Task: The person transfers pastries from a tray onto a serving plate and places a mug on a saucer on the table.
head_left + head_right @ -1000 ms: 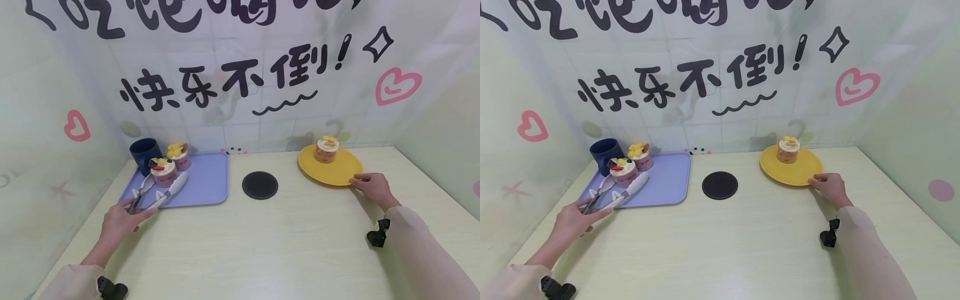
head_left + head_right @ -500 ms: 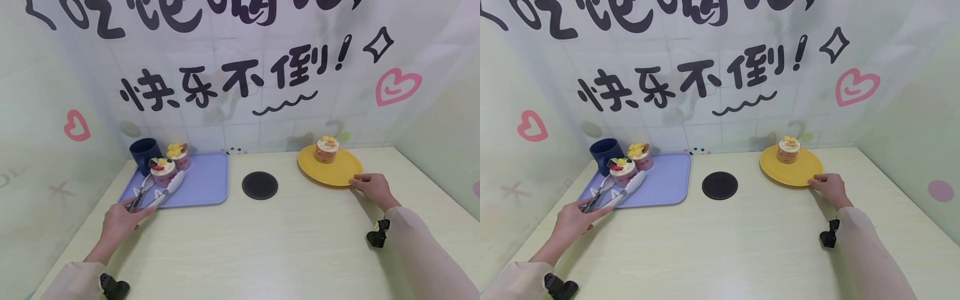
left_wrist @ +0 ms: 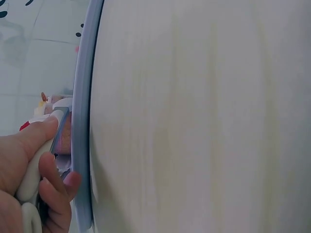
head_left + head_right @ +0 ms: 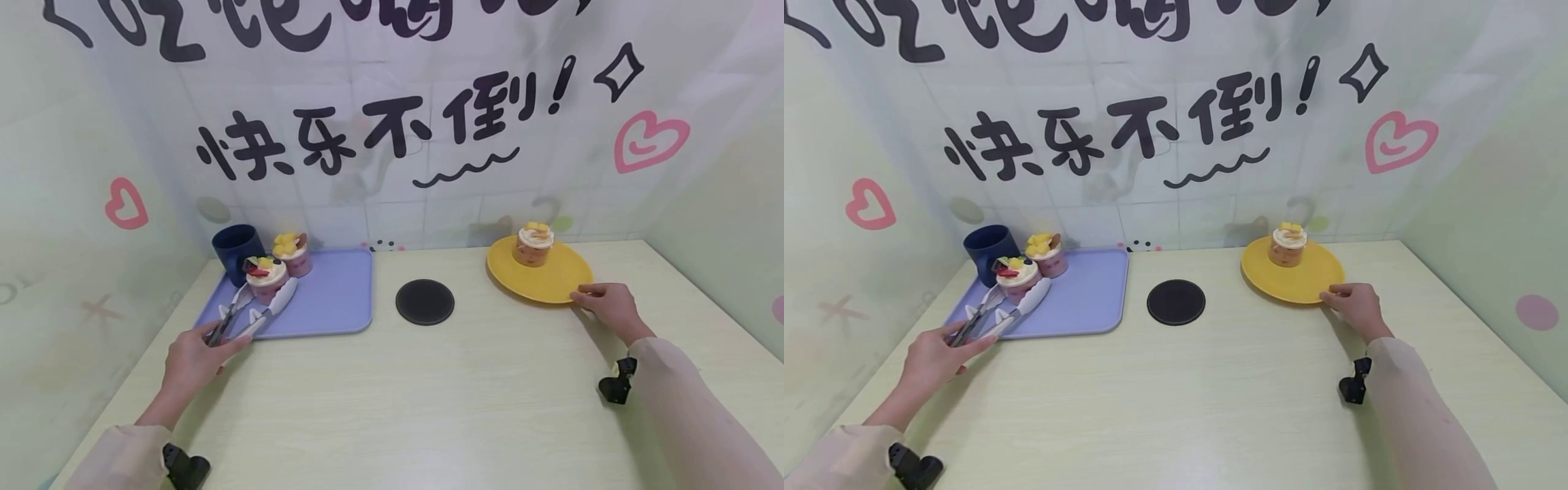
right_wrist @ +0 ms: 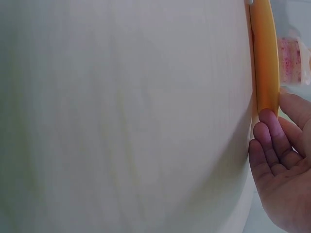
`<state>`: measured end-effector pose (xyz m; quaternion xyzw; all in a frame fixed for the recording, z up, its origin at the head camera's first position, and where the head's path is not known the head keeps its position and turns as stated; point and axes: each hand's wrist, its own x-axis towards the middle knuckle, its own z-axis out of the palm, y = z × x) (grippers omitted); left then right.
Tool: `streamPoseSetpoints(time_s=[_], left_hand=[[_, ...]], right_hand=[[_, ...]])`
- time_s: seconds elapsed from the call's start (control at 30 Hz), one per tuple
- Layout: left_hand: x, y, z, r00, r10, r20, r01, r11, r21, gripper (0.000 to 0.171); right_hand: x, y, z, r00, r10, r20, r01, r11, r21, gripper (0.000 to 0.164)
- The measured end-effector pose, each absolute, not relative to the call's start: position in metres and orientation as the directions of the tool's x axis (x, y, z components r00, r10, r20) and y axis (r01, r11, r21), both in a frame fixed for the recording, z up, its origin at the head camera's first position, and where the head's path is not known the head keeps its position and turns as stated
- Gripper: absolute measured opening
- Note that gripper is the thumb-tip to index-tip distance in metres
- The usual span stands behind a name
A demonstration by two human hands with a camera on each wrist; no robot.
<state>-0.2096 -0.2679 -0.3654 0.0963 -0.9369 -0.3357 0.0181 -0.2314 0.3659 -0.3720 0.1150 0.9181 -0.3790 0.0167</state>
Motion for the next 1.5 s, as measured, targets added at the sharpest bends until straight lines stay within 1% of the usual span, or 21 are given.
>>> streamPoseSetpoints(time_s=[0.53,0.87,1.07,1.33,1.5], left_hand=[[-0.209,-0.271,-0.366,-0.980,-0.201,0.009,-0.148,0.748,0.647,0.093],[-0.206,-0.275,-0.360,-0.980,-0.197,-0.008,-0.155,0.742,0.653,0.091],[-0.205,-0.275,-0.356,-0.982,-0.186,-0.026,-0.158,0.742,0.651,0.090],[-0.202,-0.277,-0.353,-0.985,-0.174,-0.020,-0.145,0.749,0.647,0.091],[-0.201,-0.277,-0.351,-0.987,-0.161,-0.017,-0.134,0.753,0.645,0.091]], right_hand=[[-0.233,0.367,-0.372,-0.976,0.189,-0.110,0.212,0.696,-0.686,0.066],[-0.234,0.365,-0.369,-0.976,0.184,-0.114,0.212,0.691,-0.691,0.064],[-0.232,0.366,-0.369,-0.973,0.190,-0.130,0.227,0.689,-0.688,0.065],[-0.231,0.367,-0.370,-0.971,0.195,-0.141,0.237,0.679,-0.695,0.070],[-0.232,0.366,-0.369,-0.972,0.193,-0.138,0.233,0.677,-0.698,0.069]])
